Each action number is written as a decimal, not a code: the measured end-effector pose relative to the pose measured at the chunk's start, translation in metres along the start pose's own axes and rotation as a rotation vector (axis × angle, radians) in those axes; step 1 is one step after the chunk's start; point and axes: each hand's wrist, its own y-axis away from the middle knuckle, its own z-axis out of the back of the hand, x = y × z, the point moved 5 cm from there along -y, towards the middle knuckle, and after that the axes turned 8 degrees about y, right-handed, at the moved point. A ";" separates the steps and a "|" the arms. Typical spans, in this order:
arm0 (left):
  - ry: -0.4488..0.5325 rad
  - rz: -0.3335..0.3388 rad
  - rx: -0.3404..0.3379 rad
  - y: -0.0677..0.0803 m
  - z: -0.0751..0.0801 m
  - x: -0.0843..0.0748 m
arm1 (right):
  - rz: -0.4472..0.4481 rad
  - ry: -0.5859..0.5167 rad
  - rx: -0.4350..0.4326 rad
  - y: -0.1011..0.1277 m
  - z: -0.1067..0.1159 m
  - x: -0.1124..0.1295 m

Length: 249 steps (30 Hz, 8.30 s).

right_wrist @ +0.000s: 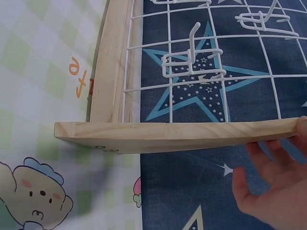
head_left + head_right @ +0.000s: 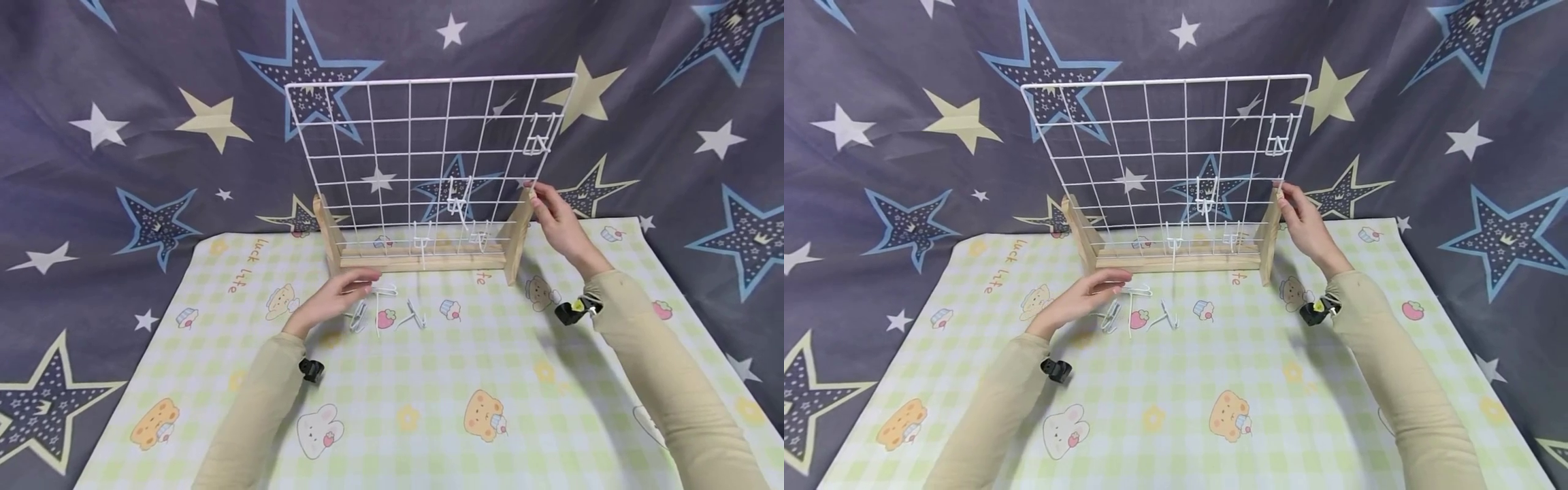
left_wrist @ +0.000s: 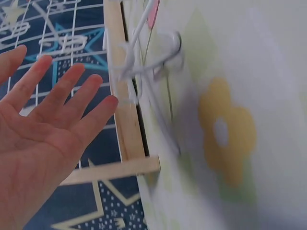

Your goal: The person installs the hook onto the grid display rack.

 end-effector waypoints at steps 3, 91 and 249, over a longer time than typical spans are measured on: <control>0.009 -0.018 0.024 -0.005 -0.007 0.000 | 0.014 0.000 -0.001 0.002 -0.001 0.004; 0.183 0.117 -0.045 -0.018 -0.033 0.006 | -0.129 -0.070 -0.011 -0.003 -0.004 -0.042; 0.025 0.041 -0.308 -0.015 0.007 0.022 | -0.114 -0.301 0.004 -0.002 -0.008 -0.049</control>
